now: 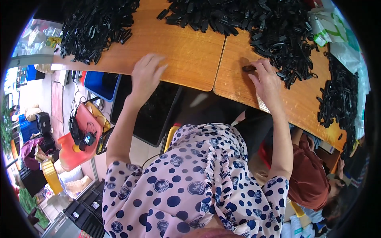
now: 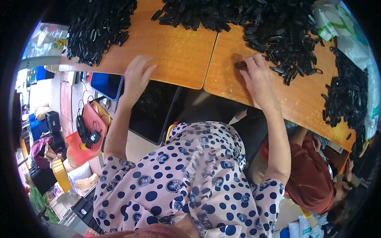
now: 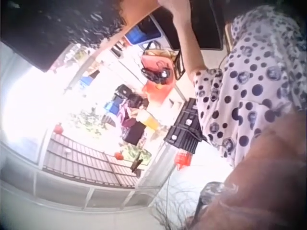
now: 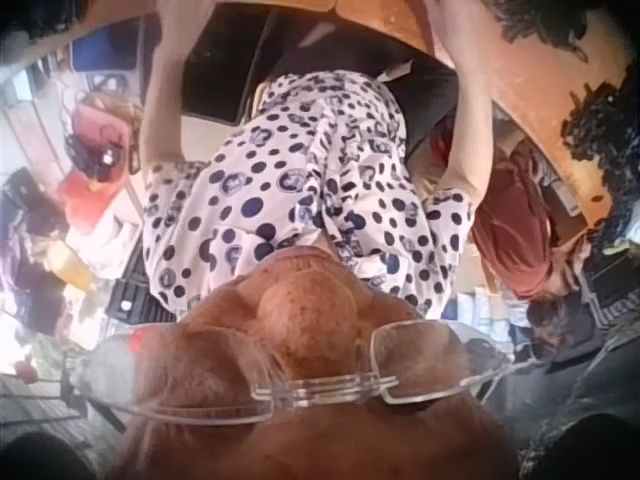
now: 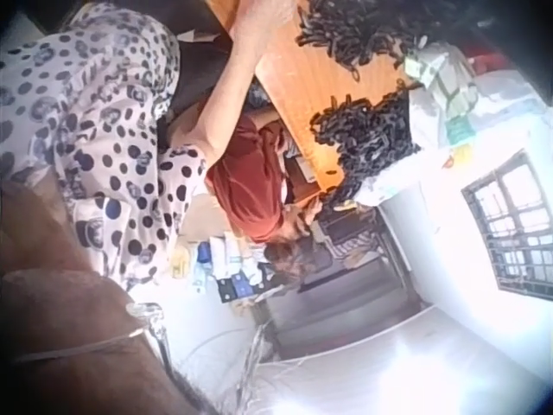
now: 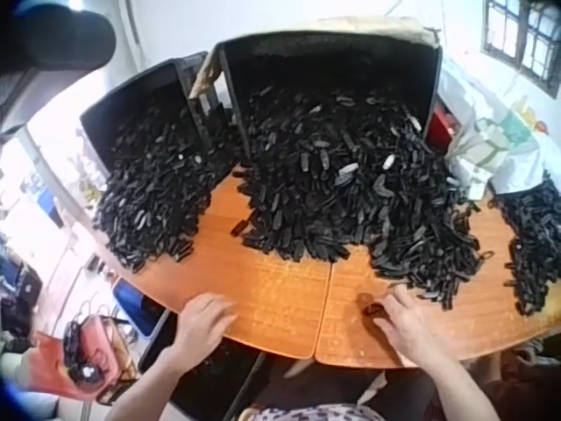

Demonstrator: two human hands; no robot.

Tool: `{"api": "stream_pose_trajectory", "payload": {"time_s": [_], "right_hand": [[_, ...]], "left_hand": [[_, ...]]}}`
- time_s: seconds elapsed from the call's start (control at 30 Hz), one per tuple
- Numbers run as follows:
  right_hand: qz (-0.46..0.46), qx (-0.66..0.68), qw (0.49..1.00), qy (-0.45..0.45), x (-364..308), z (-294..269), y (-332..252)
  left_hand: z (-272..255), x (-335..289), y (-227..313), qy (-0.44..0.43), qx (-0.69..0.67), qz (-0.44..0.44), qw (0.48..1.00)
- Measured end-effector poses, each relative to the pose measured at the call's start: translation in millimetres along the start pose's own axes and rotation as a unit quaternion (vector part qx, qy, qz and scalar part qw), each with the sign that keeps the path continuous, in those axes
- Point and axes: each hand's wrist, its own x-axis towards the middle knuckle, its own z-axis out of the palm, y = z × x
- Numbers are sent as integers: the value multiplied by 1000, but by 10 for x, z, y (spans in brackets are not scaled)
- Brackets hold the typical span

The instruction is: The person repeatedly picks up small black plastic components from piles on the table and assembles them together by hand.

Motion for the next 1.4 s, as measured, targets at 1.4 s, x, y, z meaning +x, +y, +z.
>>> {"api": "stream_pose_trajectory", "payload": {"time_s": [1.4], "right_hand": [[170,752,637,-4,-734,-22,-13]], "left_hand": [[912,225,1527,-173,-444,29,879]]}}
